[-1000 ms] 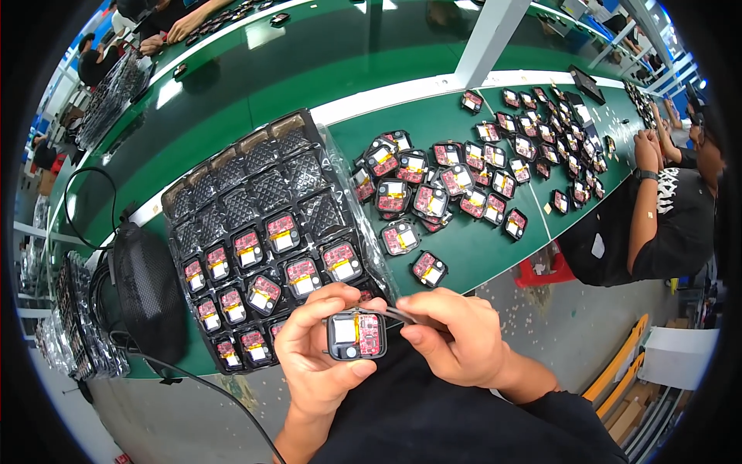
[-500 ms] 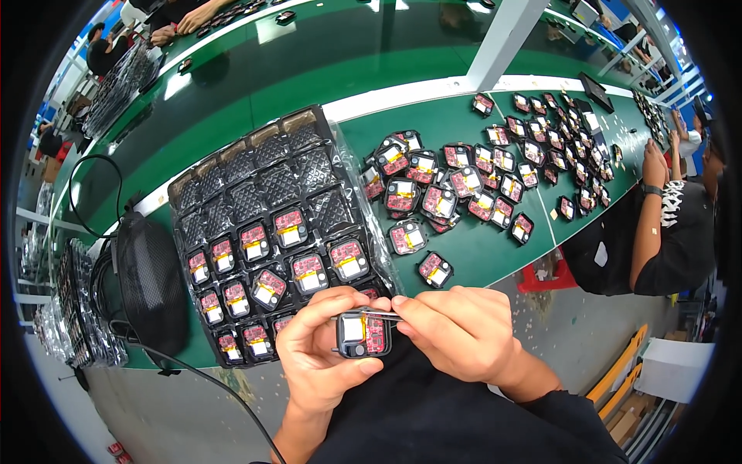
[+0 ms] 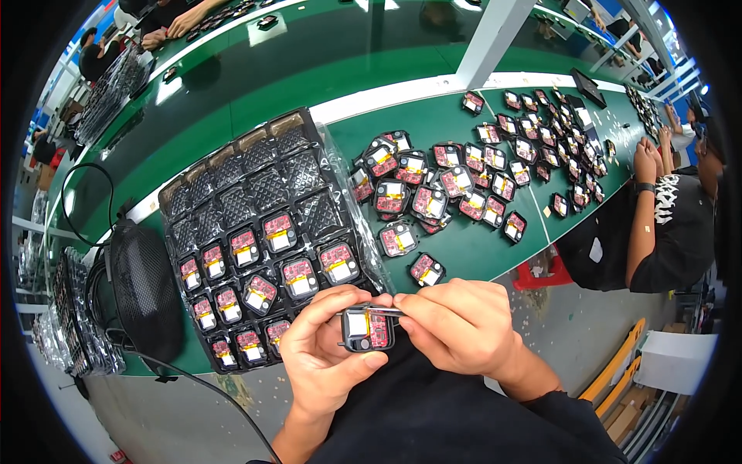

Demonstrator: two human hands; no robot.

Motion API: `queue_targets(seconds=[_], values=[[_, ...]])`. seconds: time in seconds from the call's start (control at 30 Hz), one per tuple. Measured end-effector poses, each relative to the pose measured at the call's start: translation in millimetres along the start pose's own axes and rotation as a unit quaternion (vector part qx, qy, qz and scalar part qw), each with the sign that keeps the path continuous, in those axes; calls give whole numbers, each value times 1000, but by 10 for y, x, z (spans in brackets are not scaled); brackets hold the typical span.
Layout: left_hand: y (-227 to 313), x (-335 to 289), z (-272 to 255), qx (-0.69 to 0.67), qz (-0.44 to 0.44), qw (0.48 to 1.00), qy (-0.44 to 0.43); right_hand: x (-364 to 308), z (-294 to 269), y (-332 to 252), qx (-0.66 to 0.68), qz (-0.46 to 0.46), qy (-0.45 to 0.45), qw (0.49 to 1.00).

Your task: Manually assemble and inspect small electronic units using tweezers on a production line.

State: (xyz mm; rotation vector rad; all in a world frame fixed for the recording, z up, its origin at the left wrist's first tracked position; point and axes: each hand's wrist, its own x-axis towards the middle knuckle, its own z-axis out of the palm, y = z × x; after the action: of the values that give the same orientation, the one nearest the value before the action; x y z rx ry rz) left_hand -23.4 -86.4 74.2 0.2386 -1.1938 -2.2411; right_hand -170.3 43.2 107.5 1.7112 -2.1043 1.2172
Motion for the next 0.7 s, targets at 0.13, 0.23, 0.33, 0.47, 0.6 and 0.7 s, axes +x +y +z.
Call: queue_targets(seconds=[0.13, 0.23, 0.33, 0.47, 0.6, 0.7], values=[[6, -6, 5, 12, 2, 1000, -16, -33, -4, -10, -28, -9, -5, 1000], [-2, -31, 5, 1, -4, 1000, -12, -60, 26, -37, -13, -1, 2, 1000], [-12, -74, 54, -6, -7, 1000, 8, -78, 67, -34, 10, 13, 18, 1000], [-28, -97, 100, -36, -29, 999, 29, -106, 56, -44, 7, 20, 26, 999], [-40, -99, 56, -3, -20, 999, 28, -113, 64, -20, 10, 17, 11, 1000], [-33, -88, 44, 3, -22, 1000, 22, -133, 82, -7, 14, 19, 13, 1000]])
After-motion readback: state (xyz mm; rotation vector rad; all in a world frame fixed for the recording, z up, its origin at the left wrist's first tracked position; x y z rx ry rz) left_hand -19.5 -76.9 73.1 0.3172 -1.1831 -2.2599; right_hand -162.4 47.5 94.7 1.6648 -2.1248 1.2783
